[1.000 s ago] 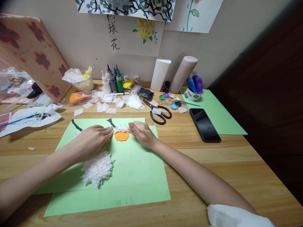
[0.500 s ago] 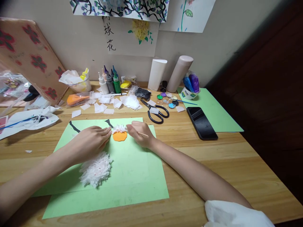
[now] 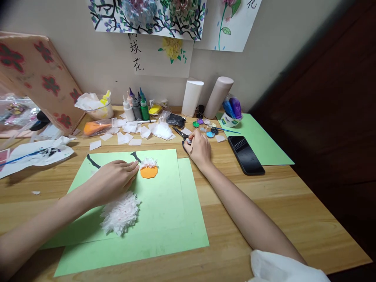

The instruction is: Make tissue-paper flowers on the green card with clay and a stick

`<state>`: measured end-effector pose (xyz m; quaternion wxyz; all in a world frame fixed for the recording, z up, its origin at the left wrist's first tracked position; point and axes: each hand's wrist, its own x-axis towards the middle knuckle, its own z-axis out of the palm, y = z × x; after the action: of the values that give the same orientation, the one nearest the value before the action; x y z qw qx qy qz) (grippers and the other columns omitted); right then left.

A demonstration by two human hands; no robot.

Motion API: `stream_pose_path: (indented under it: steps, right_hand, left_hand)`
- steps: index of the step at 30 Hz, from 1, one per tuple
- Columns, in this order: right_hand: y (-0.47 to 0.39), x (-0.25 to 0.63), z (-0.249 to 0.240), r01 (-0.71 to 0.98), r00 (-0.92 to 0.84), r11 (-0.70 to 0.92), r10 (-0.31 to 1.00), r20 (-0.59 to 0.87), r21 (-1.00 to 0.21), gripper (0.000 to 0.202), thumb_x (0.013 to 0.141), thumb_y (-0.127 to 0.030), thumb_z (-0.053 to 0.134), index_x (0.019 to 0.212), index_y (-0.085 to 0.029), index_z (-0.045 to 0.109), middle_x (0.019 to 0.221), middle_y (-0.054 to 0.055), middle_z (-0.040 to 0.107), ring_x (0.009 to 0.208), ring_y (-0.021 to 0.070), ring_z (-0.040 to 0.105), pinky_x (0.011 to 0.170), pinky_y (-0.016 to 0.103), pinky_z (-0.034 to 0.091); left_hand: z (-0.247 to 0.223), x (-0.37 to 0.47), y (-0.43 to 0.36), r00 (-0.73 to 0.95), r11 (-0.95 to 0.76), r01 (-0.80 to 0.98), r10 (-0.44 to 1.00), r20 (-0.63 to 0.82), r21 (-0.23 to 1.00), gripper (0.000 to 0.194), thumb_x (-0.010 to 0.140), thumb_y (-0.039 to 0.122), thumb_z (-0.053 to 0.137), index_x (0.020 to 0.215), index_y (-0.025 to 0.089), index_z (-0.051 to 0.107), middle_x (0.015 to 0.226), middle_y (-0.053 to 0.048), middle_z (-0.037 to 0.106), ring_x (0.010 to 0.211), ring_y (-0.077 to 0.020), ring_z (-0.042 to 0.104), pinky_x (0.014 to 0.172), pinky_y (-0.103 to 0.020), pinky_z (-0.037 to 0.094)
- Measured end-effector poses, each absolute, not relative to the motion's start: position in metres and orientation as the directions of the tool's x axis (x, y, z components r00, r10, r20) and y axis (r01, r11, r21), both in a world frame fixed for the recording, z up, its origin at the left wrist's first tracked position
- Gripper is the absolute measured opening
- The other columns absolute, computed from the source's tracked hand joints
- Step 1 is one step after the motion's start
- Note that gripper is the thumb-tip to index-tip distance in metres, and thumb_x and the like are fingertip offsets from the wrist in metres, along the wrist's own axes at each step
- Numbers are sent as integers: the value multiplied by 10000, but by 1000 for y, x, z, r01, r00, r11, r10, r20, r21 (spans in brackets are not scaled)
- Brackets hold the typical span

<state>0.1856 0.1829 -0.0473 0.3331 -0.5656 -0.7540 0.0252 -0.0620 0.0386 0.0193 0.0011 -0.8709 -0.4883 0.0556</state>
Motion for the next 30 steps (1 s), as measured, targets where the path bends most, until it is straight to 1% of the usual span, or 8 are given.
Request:
stream_pose_path:
  steps: [3,8,12,14,16,21,26,30]
  right_hand:
    - [183,187,-49,815,-133,369,869,477,-447,90,726,-225,588,765,-208,509,767,56,629,774,237,538,663,319,381]
    - [177,181,-43,733,-101,444,820,563,-516,76,768,-232,571,728,-205,512,789,63,630,796,228,544,697,326,405]
    - [154,163,-36,429,-170,488,870,463,-760,136,786,-290,602,756,-201,503,780,34,632,709,174,570,668,294,436]
    - [139,154,-33,276,-277,467,876,395,-840,148,786,-291,615,761,-202,500,786,31,634,698,163,587,642,281,447]
    - [127,148,-31,202,-402,516,819,410,-832,130,779,-261,625,744,-201,515,785,33,637,725,167,600,665,289,455]
    - [116,144,-29,106,-644,711,581,497,-695,86,768,-164,602,713,-201,548,749,32,648,718,162,587,706,307,454]
    - [117,145,-31,81,-695,558,626,355,-826,89,778,-192,617,722,-185,547,757,32,635,681,146,602,641,274,473]
    - [120,142,-33,157,-668,558,668,328,-815,116,784,-262,644,760,-184,561,778,30,640,678,140,585,642,264,458]
  left_hand:
    - [19,-62,38,515,-520,852,852,-90,-51,213,815,84,422,855,110,629,771,-129,657,730,-222,634,779,-351,453]
    - [19,-61,38,516,-524,848,850,-111,-73,216,815,78,421,828,105,634,778,-133,657,731,-219,638,780,-350,455]
    - [18,-61,38,512,-522,849,851,-117,-79,208,817,83,430,848,100,635,796,-136,665,757,-217,643,794,-344,453]
    - [18,-61,38,513,-523,849,850,-118,-80,209,821,88,431,867,99,635,812,-137,670,769,-216,644,800,-341,451]
    - [17,-61,38,515,-526,845,848,-124,-91,216,830,96,425,885,97,634,831,-140,673,780,-216,644,803,-342,450]
    - [18,-60,38,513,-526,846,847,-138,-89,227,837,96,418,901,96,636,852,-144,677,798,-219,645,812,-348,449]
    - [19,-60,39,507,-523,848,849,-150,-90,216,836,99,423,869,94,636,840,-146,674,805,-225,644,811,-351,445]
    - [18,-60,39,503,-520,849,850,-155,-95,203,827,96,438,874,100,635,845,-139,675,811,-220,644,816,-340,441]
